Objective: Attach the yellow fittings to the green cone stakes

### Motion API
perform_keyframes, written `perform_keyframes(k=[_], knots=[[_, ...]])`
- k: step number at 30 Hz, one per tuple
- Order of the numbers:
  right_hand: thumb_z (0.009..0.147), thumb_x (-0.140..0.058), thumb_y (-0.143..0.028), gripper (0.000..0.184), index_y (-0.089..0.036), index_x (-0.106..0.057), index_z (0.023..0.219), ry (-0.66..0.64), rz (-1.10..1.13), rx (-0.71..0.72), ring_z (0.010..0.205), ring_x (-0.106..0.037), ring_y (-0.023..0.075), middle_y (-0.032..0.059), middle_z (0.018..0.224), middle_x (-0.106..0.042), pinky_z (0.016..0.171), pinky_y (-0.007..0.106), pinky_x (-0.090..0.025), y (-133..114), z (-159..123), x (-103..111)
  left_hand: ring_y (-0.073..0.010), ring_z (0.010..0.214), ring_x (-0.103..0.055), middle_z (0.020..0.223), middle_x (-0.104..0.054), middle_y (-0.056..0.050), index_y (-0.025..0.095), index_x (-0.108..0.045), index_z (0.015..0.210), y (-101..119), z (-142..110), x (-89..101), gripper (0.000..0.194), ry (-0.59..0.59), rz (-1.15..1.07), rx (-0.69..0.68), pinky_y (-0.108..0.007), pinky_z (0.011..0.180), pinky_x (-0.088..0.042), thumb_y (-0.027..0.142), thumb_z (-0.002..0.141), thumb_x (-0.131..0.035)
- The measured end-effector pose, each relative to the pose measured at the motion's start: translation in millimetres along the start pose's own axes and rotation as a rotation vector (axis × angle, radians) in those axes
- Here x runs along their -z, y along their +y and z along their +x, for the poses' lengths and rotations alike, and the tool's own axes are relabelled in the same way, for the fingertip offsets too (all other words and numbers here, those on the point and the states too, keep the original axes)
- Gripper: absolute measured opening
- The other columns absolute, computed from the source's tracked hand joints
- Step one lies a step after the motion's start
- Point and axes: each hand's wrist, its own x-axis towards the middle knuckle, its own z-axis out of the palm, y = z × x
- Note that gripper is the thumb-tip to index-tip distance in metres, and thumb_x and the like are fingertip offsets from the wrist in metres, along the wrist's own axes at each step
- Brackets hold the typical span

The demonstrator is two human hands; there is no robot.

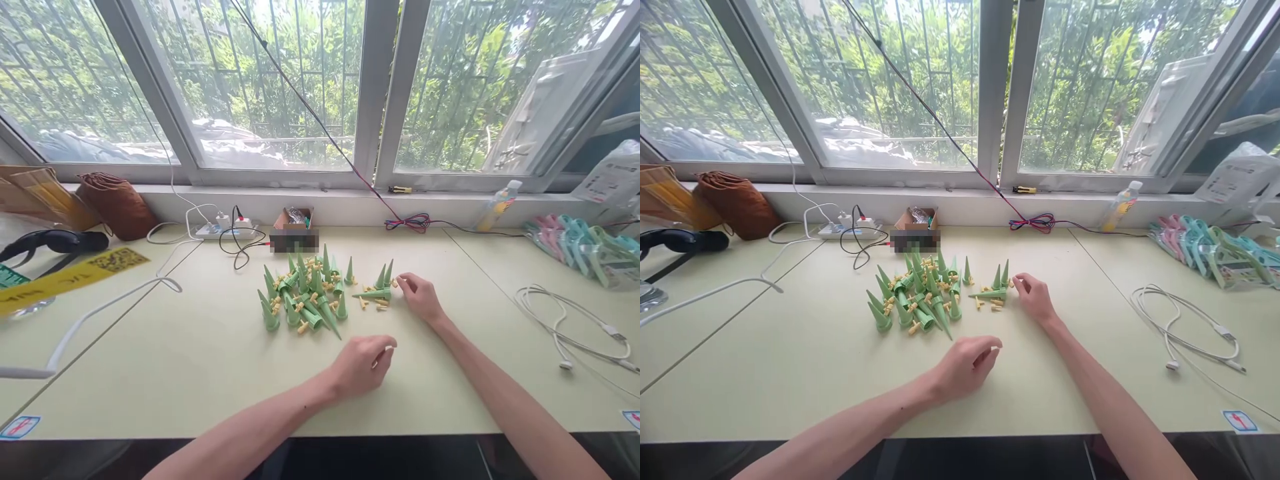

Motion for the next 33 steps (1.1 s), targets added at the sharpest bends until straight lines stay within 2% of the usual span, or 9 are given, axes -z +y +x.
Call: perform_keyframes(k=[11, 24, 33], knots=[[0.091, -0.05, -0.055, 0.041, -0.018, -0.067, 0.084, -0.007, -0.007, -0.006, 0.054, -0.039, 0.0129, -0.0016, 0.06, -0.051, 0.055, 0.026, -0.034, 6.0, 0.4, -0.2, -0.0096, 0.055, -0.042, 0.064, -0.053, 0.002, 0.017, -0.059, 0.091, 3.1, 1.1, 0.7, 0.019, 0.003, 0.005, -0.023, -0.021, 0.054, -0.035, 0.012, 0.09, -0.041], [0.091, -0.049, -0.056, 0.043, -0.018, -0.067, 0.084, -0.007, -0.017, -0.005, 0.053, -0.038, 0.0131, -0.0015, 0.059, -0.051, 0.054, 0.026, -0.035, 8.5, 0.8, -1.7, -0.01, 0.053, -0.044, 0.062, -0.053, 0.002, 0.017, -0.059, 0.09, 3.4, 1.5, 1.6, 0.019, -0.006, 0.024, -0.031, -0.021, 0.053, -0.035, 0.014, 0.091, -0.039], [0.09, -0.049, -0.057, 0.045, -0.017, -0.067, 0.084, -0.017, -0.012, -0.014, 0.054, -0.039, 0.0138, -0.0003, 0.059, -0.052, 0.054, 0.027, -0.035, 1.7, 1.0, 0.2, -0.0104, 0.053, -0.048, 0.064, -0.057, 0.001, 0.018, -0.06, 0.093, 0.9, 1.1, 1.1, 0.021, -0.023, 0.062, -0.028, -0.022, 0.053, -0.038, 0.016, 0.092, -0.039]])
